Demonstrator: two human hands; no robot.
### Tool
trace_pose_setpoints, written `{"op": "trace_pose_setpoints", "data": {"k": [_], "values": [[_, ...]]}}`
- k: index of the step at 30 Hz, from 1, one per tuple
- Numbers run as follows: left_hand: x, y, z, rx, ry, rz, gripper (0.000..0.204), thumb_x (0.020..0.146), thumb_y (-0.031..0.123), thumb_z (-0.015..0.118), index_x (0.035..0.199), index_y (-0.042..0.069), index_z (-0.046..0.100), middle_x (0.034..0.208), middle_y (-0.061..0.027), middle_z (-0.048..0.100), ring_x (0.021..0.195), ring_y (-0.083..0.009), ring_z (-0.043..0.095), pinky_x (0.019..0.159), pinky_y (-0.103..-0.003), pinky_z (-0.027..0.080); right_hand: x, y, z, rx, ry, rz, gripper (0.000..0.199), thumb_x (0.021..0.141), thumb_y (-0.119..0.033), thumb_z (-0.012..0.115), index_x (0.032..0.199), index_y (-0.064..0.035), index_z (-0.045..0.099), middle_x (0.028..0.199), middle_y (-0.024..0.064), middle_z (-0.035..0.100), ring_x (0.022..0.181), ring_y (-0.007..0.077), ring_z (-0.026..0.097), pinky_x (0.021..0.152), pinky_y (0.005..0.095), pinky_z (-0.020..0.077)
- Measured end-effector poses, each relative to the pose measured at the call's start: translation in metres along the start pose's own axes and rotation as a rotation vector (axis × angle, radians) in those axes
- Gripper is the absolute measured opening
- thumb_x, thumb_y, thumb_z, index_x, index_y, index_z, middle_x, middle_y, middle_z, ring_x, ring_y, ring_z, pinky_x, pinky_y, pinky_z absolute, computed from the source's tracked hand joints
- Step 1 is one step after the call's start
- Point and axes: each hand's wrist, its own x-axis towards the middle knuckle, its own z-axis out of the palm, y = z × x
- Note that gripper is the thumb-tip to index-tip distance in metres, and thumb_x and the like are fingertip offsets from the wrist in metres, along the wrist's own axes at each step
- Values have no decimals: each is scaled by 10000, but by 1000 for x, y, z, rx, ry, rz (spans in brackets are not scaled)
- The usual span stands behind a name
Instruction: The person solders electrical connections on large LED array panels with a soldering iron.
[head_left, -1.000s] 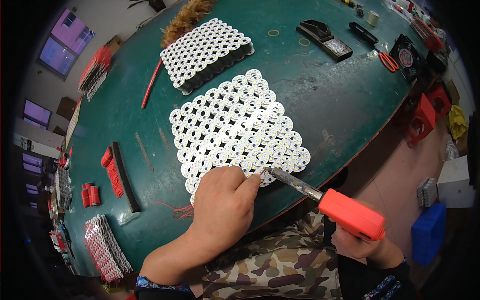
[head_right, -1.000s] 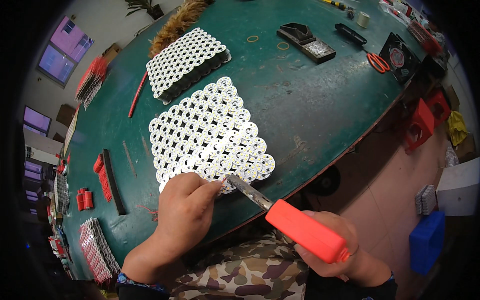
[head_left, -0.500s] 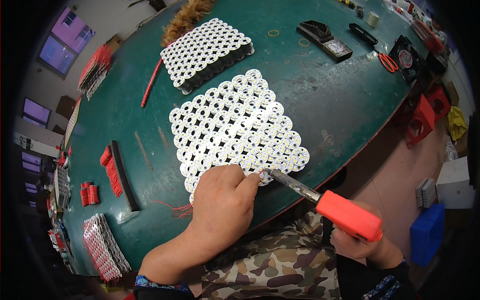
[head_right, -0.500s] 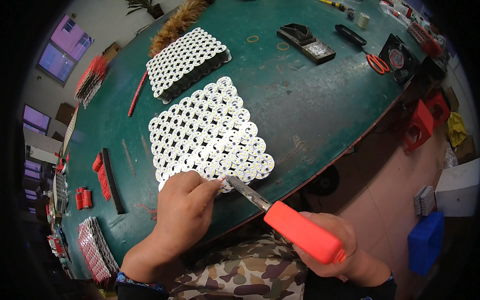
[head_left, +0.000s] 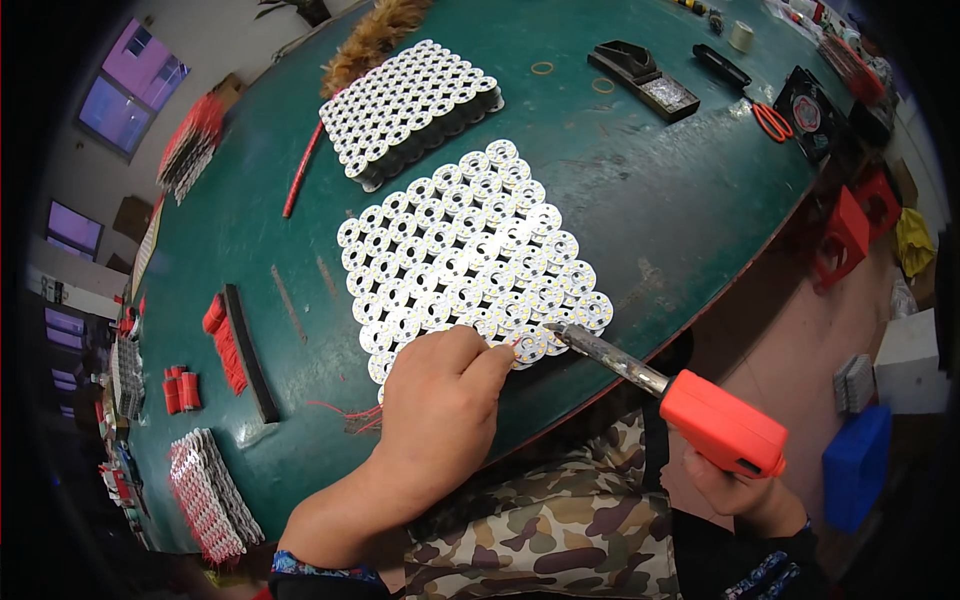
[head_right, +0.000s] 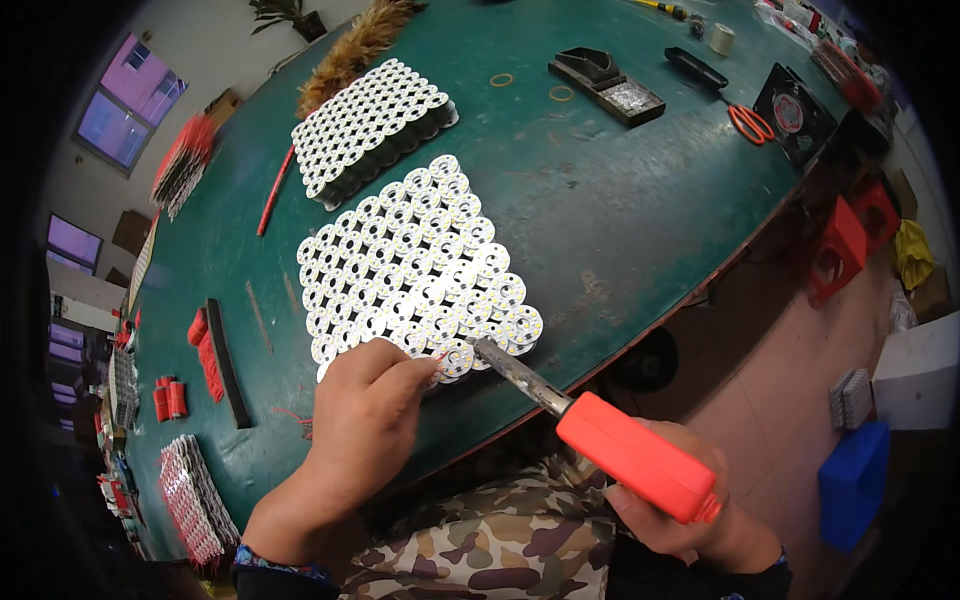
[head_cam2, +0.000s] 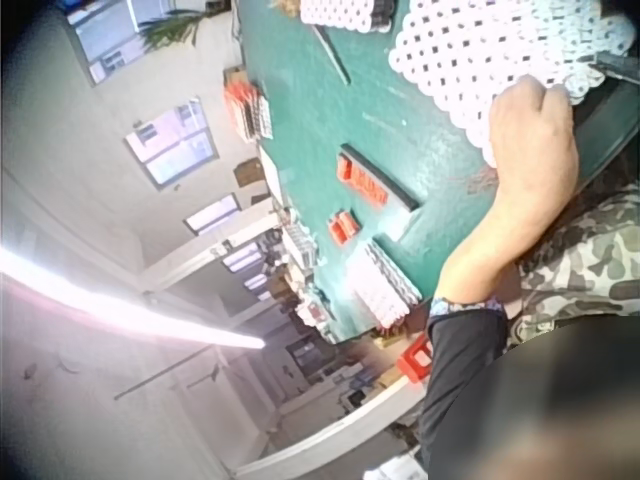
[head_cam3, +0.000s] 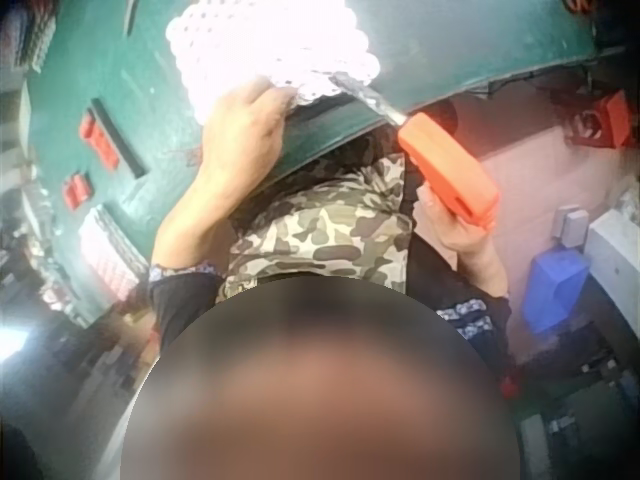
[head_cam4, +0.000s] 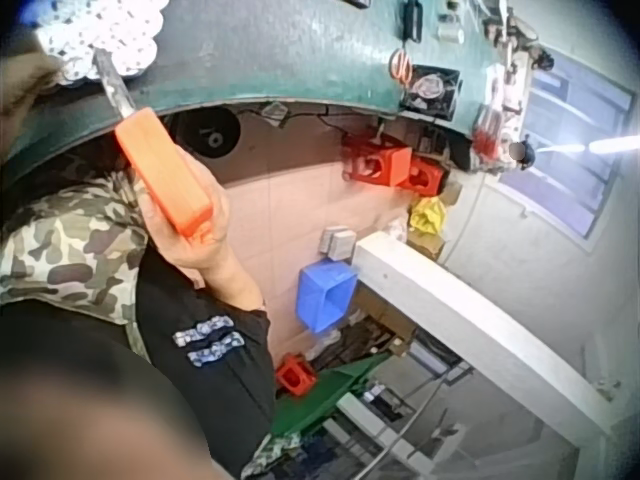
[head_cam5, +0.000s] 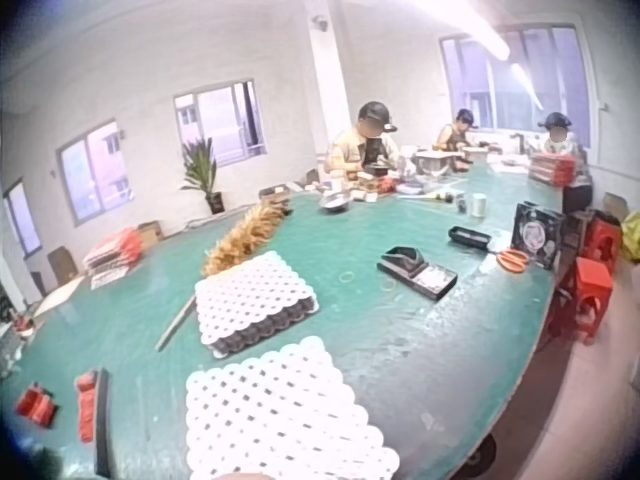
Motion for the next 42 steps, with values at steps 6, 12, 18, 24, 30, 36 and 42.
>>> {"op": "trace_pose_setpoints", "data": {"k": [6,12,18,24,30,36,42], "values": [[5,4,3,-38,106,56,224,738,-30,750,942,55,711,807,-68,625,734,-283,606,643,-406,461,-5,-1,-2,-57,44,21,310,778,-101,742,1063,5,680,1016,154,688,804,325,706,742,387,584],[6,1,11,-23,100,95,199,730,-33,752,901,55,701,762,-57,604,696,-269,580,628,-401,436,1,5,-1,67,-13,-35,477,811,-76,757,1224,38,548,1045,172,707,815,287,732,738,375,587],[7,1,13,-39,97,103,195,722,-28,751,891,56,699,739,-52,586,678,-268,566,620,-408,425,-2,12,-1,84,-75,-53,541,807,-75,774,1260,48,506,1085,182,698,835,288,734,755,371,587],[6,0,14,-18,80,101,206,713,-28,736,897,59,706,744,-51,578,691,-267,560,619,-407,414,0,13,1,40,-76,-108,547,787,-67,793,1252,45,528,1114,193,685,832,295,733,753,376,591],[6,-1,15,-25,87,106,227,699,-39,716,905,58,708,754,-56,580,703,-271,564,623,-408,415,3,11,5,78,-36,-115,546,773,-46,801,1246,44,543,1069,186,701,811,288,730,708,357,587],[5,-1,14,-22,83,102,243,693,-50,704,912,57,711,766,-62,584,715,-277,566,630,-411,417,8,3,1,85,-66,-50,534,755,-23,801,1232,43,569,1039,182,711,778,280,721,670,345,569],[5,-1,14,-25,79,101,255,685,-58,705,913,58,712,763,-61,582,713,-275,566,629,-409,416,9,4,0,64,-61,-96,582,734,-11,804,1263,42,566,990,163,718,757,287,717,663,346,568]]}}
